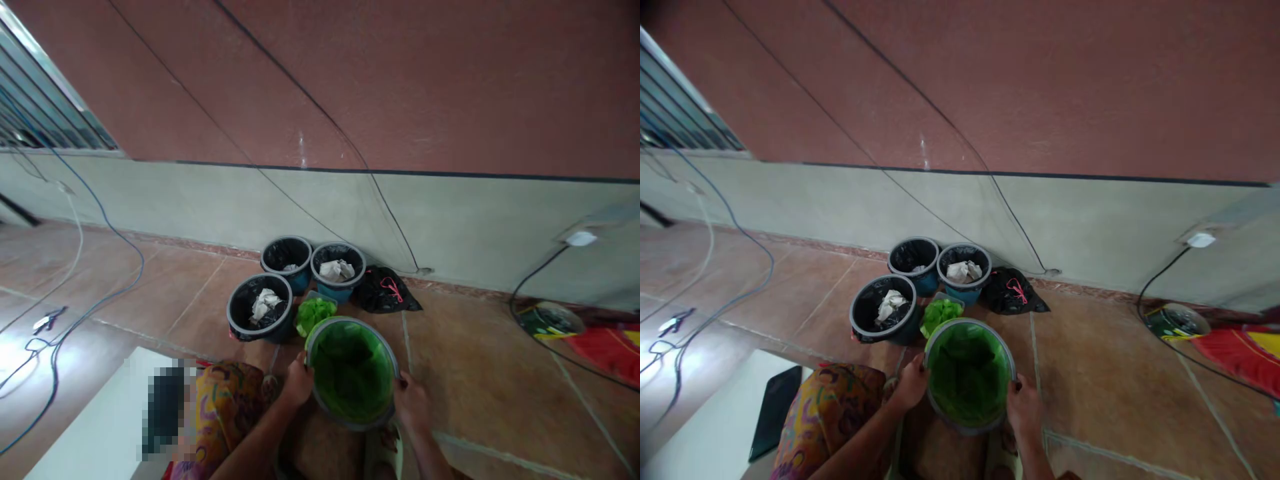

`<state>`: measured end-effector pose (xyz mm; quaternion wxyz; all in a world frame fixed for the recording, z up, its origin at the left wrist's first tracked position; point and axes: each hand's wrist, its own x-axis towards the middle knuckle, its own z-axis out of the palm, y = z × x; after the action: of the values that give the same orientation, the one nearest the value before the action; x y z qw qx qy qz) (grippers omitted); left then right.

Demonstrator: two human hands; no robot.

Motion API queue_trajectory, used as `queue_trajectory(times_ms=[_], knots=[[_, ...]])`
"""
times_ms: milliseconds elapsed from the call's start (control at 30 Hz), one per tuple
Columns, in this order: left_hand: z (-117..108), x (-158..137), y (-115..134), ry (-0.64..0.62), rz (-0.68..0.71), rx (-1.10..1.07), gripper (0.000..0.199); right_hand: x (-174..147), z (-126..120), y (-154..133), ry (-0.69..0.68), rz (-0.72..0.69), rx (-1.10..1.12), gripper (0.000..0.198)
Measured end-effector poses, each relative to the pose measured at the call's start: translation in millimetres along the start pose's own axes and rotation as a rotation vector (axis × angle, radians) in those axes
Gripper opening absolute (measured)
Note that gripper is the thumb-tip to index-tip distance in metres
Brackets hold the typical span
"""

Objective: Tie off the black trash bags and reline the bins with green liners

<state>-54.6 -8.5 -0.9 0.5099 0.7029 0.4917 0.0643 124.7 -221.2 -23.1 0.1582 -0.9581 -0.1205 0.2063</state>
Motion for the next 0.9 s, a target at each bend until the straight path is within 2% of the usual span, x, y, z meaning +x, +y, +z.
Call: queue_trajectory(times_ms=[100,200,400,667,900], knots=[[0,2,2,0.034,0.019,0.199,0.026,1,3,-8,-0.008,-0.033,-0.066,0.044],[1,6,7,0.053,-0.047,0.321,0.022,6,8,-12,-0.008,-0.067,-0.115,0.044],[5,16,12,-0.056,-0.108,0.657,0.03,12,19,-15,0.002,-0.041,-0.182,0.043],[14,25,-6,-0.042,-0.062,0.639,0.029,16,20,-16,-0.028,-0.013,-0.219,0.042],[15,25,-4,-0.04,-0.087,0.63,0.03,15,20,-17,-0.046,-0.001,-0.268,0.04]])
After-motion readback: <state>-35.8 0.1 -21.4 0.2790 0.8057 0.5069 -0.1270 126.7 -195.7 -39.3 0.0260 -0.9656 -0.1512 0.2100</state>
